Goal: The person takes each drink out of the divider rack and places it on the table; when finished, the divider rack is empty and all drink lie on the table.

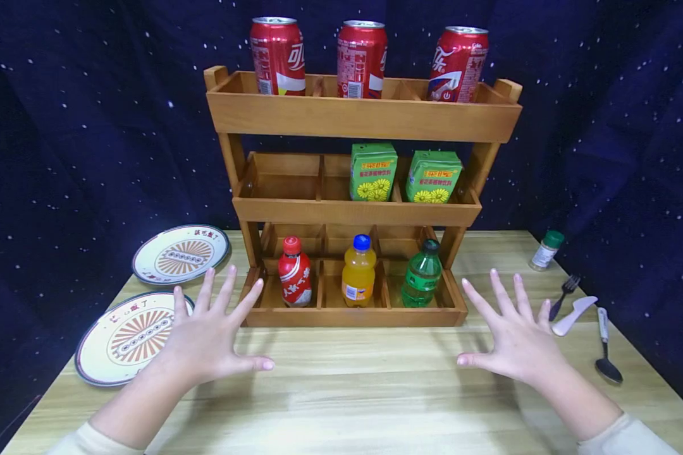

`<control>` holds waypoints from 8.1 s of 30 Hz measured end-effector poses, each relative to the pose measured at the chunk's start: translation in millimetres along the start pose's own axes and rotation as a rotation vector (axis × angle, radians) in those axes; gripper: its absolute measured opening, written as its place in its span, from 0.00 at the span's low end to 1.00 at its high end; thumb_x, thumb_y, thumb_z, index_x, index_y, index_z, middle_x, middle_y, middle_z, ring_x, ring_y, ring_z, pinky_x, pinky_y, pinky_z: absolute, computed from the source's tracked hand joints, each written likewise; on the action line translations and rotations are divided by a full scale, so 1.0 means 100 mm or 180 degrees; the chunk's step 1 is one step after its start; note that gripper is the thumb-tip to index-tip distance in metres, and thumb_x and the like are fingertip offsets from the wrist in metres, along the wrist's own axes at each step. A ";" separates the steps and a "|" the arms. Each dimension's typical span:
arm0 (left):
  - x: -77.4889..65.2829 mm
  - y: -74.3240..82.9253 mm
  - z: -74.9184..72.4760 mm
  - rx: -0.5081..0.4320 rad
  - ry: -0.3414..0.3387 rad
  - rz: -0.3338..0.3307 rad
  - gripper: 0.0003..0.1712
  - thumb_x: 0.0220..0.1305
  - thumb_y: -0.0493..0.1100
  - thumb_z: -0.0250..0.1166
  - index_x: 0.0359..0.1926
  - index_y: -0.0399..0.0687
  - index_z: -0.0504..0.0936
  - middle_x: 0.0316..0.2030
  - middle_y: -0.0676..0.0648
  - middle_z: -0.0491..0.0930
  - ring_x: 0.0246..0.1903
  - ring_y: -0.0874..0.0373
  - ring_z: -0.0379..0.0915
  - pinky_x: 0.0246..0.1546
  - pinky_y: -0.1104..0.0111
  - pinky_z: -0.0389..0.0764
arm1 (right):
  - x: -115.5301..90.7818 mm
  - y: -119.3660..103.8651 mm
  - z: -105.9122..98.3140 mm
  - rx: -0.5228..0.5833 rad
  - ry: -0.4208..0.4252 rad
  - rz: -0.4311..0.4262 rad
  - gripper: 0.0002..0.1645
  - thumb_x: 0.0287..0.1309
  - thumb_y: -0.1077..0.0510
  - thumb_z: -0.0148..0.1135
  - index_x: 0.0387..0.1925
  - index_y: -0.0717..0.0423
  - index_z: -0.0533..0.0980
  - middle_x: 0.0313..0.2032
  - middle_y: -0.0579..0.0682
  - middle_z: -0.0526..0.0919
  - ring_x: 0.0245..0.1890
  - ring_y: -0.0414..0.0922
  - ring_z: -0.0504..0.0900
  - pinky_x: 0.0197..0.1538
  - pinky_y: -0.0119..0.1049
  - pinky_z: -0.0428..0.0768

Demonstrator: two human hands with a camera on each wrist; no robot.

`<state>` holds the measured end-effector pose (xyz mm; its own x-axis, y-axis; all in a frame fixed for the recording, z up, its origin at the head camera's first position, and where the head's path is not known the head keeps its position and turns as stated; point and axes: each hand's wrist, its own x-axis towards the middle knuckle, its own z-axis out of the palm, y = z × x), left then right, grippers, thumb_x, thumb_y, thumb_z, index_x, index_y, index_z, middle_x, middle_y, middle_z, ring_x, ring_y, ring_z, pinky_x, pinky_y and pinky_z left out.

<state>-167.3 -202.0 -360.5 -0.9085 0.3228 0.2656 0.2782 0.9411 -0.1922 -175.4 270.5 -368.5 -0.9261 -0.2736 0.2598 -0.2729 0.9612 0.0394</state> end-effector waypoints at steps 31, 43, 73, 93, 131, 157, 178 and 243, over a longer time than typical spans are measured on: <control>0.35 -0.22 0.13 -0.2209 0.0126 -0.0767 0.56 0.57 0.66 0.51 0.67 0.35 0.33 0.65 0.29 0.41 0.63 0.36 0.40 0.60 0.45 0.48 | 0.29 -0.08 -0.05 0.1897 0.0313 0.0043 0.50 0.49 0.41 0.62 0.66 0.55 0.52 0.61 0.64 0.60 0.59 0.62 0.59 0.54 0.63 0.61; 0.64 -0.21 0.66 -0.3493 -0.0598 -0.1730 0.42 0.61 0.46 0.56 0.62 0.22 0.47 0.57 0.25 0.59 0.56 0.37 0.58 0.57 0.51 0.61 | 0.83 -0.20 0.22 0.3296 0.0046 0.0531 0.55 0.44 0.43 0.68 0.64 0.64 0.49 0.60 0.63 0.61 0.59 0.57 0.60 0.59 0.52 0.62; 0.62 -0.14 0.70 -0.4126 -0.0369 -0.1825 0.30 0.60 0.34 0.55 0.60 0.25 0.56 0.53 0.28 0.66 0.50 0.40 0.66 0.51 0.57 0.71 | 0.86 -0.29 0.23 0.3922 0.0692 0.0669 0.38 0.38 0.56 0.73 0.52 0.62 0.66 0.45 0.57 0.76 0.43 0.45 0.77 0.45 0.32 0.77; 0.61 -0.17 0.69 -0.4156 -0.0401 -0.1819 0.31 0.66 0.40 0.50 0.63 0.25 0.51 0.59 0.28 0.59 0.57 0.40 0.57 0.58 0.54 0.61 | 0.34 0.25 -0.39 0.3849 0.0922 0.0888 0.31 0.43 0.63 0.69 0.50 0.59 0.67 0.40 0.42 0.78 0.40 0.35 0.77 0.41 0.21 0.75; 0.61 -0.16 0.70 -0.4246 -0.0415 -0.1779 0.30 0.67 0.39 0.49 0.63 0.25 0.51 0.58 0.28 0.60 0.55 0.40 0.61 0.55 0.55 0.65 | 0.58 0.77 0.28 0.3027 0.0458 0.1469 0.45 0.45 0.46 0.67 0.55 0.69 0.58 0.48 0.66 0.72 0.40 0.41 0.74 0.47 0.35 0.73; 0.61 -0.19 0.70 -0.4234 -0.0489 -0.1811 0.31 0.66 0.38 0.49 0.63 0.24 0.49 0.59 0.27 0.56 0.59 0.39 0.54 0.59 0.54 0.59 | 1.03 -0.86 0.05 0.3858 0.0094 0.0231 0.47 0.43 0.46 0.69 0.60 0.62 0.57 0.59 0.58 0.64 0.60 0.51 0.62 0.62 0.48 0.60; 0.61 -0.19 0.72 -0.4332 -0.0527 -0.1846 0.31 0.66 0.38 0.50 0.63 0.25 0.50 0.58 0.29 0.61 0.55 0.40 0.61 0.56 0.55 0.64 | 1.56 -1.35 0.41 0.3565 0.0195 0.0595 0.39 0.32 0.56 0.76 0.50 0.61 0.68 0.41 0.52 0.78 0.43 0.49 0.76 0.50 0.44 0.74; 0.59 -0.17 0.64 -0.4195 -0.0619 -0.1837 0.34 0.66 0.38 0.49 0.65 0.27 0.44 0.63 0.29 0.46 0.62 0.38 0.43 0.61 0.51 0.51 | 0.08 0.82 0.32 0.3025 0.0562 0.1288 0.40 0.41 0.53 0.71 0.53 0.62 0.61 0.50 0.58 0.72 0.46 0.47 0.74 0.48 0.37 0.74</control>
<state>-245.7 -205.3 -402.3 -0.9883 -0.0433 -0.1466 -0.1521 0.3746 0.9146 -213.3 346.1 -393.9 -0.9637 0.1448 0.2244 -0.1142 0.5362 -0.8364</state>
